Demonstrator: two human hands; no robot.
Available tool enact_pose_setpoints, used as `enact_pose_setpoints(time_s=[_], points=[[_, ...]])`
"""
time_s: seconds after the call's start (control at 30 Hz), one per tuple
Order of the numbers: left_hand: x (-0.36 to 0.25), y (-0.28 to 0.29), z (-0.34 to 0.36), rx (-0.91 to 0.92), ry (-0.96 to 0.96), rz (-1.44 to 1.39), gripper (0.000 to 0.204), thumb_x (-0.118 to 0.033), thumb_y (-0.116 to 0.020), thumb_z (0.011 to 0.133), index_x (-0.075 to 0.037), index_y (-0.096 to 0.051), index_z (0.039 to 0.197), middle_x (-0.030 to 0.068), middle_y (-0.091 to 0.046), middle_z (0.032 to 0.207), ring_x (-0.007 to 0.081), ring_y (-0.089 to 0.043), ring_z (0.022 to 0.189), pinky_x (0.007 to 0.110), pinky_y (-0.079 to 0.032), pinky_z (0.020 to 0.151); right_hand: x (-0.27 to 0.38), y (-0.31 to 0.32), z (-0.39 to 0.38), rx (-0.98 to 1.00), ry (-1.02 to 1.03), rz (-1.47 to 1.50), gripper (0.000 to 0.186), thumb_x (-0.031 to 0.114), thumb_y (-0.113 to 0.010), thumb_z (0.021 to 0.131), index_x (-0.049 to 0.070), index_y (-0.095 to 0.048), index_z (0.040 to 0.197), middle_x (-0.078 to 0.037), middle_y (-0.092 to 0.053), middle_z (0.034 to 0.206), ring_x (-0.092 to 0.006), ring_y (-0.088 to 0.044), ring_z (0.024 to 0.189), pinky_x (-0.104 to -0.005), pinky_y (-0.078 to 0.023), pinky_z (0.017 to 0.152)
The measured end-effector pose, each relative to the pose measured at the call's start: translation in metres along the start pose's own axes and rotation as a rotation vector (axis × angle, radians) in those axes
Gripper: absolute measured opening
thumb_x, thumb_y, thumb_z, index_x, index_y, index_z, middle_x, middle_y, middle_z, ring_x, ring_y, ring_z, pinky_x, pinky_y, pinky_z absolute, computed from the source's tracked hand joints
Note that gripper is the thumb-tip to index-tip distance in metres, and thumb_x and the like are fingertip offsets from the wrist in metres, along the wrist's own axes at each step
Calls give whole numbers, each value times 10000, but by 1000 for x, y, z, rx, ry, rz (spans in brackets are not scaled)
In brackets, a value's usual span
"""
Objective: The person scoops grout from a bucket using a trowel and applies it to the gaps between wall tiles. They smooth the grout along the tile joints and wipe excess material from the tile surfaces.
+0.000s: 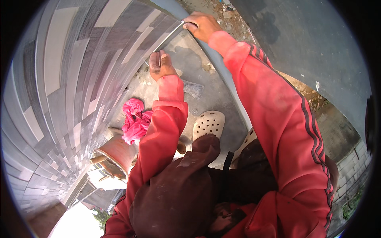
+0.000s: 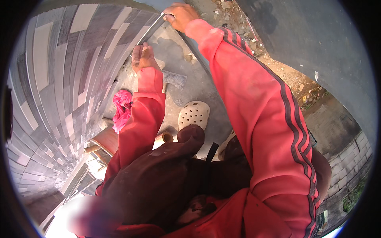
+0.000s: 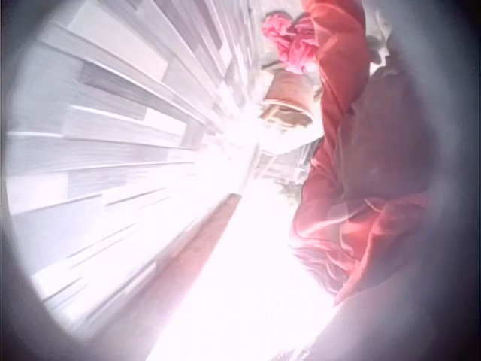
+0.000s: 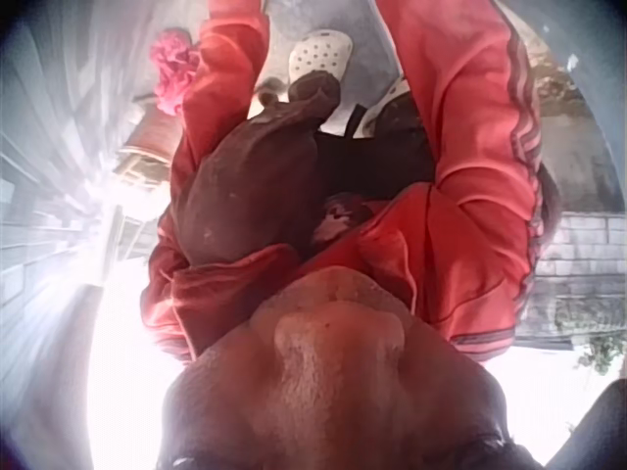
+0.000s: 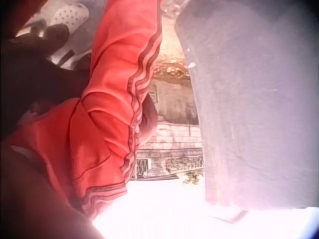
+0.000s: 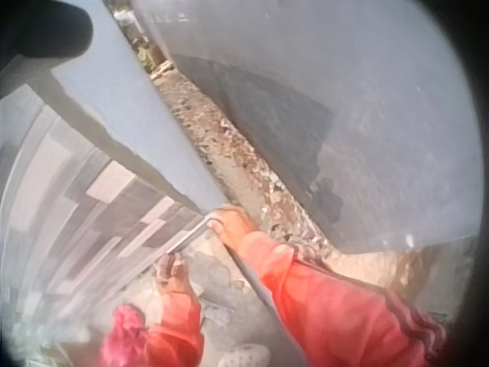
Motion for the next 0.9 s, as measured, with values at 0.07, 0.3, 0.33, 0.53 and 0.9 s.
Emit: enact_pose_setpoints(time_s=[0.07,0.3,0.33,0.53,0.9], points=[[6,2,2,-6,-34,22,528,12,-566,862,160,-343,1318,216,-475,1253,293,-521,1160,348,-461,961,-1,-2,-2,-8,-13,-19,197,202,-641,835,51,-680,956,-102,-640,932,-315,-607,881,-379,-473,770],[13,11,10,58,-89,135,580,-35,-612,826,131,-362,1323,226,-476,1281,265,-516,1156,316,-441,936,3,-10,-1,-3,-22,-50,188,187,-649,828,52,-679,954,-110,-641,940,-323,-607,896,-393,-475,779],[13,11,10,89,-79,173,583,-28,-607,824,122,-358,1329,229,-463,1294,271,-508,1167,317,-437,940,2,-10,-1,-12,-23,-48,185,186,-650,827,52,-678,952,-109,-641,939,-325,-608,894,-394,-475,777],[14,3,5,136,-88,202,630,2,-599,813,107,-310,1363,252,-384,1361,300,-460,1233,309,-401,974,6,-10,-3,-62,-22,-7,168,183,-654,825,57,-666,936,-112,-639,932,-334,-607,877,-398,-474,767],[13,2,6,154,-150,94,211,65,-518,816,56,-437,1011,74,-497,950,130,-468,859,200,-372,761,20,-8,-5,-22,-138,-29,158,189,-653,828,71,-660,933,-100,-632,914,-330,-604,864,-396,-470,750]])
Point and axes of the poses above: each hand's wrist, its own z-axis towards the middle knuckle, its own y-axis out of the back of the hand, x = y × z, the point moved 1 cm from there along z, towards the middle knuckle
